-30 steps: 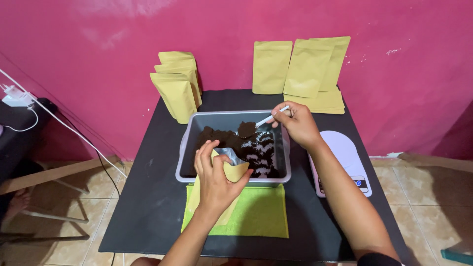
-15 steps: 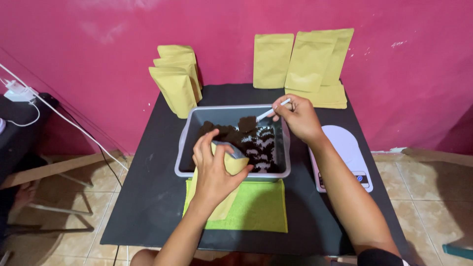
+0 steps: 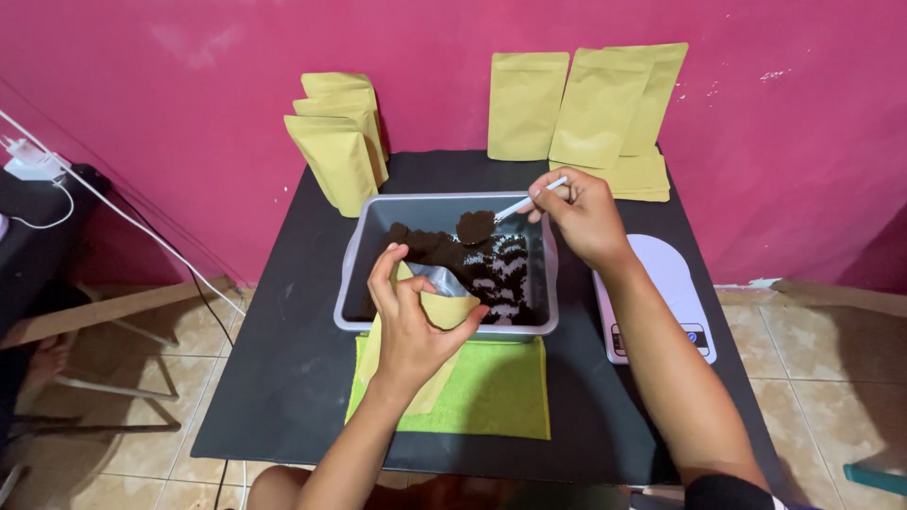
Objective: Filling yellow coffee bags with ground coffee using a spoon from a plastic container.
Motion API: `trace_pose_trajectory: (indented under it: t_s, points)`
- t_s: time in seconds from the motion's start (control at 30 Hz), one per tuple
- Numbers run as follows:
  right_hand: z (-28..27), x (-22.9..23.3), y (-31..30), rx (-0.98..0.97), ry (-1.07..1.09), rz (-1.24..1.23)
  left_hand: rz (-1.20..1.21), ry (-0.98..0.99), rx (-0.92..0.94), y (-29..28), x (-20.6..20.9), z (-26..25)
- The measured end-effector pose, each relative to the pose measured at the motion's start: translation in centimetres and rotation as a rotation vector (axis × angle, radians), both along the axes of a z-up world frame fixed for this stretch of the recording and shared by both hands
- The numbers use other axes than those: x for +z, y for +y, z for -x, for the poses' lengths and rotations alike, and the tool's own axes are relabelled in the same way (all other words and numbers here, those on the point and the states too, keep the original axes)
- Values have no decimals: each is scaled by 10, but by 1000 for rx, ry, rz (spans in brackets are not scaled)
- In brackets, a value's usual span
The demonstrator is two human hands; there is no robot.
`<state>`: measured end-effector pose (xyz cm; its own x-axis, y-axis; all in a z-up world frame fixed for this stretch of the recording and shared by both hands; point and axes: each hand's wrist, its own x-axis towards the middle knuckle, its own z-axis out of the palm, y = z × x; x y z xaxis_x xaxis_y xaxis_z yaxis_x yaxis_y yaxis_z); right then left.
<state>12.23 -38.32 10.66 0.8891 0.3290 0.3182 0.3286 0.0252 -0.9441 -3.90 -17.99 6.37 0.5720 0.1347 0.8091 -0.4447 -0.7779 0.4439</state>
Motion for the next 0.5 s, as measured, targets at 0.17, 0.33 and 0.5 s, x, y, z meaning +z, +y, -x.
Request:
trace_pose_trajectory:
  t_s: [0.17,0.33,0.5]
  points:
    - [4,4,2,19,28,-65,-5,-34,0,1,-4,-4]
    - [16,12,4,90,34,-125,-2,-40,-5,1,-4,-4]
    - [27,14,10,155,26,-162,-14,-65,1,0,-5,-3]
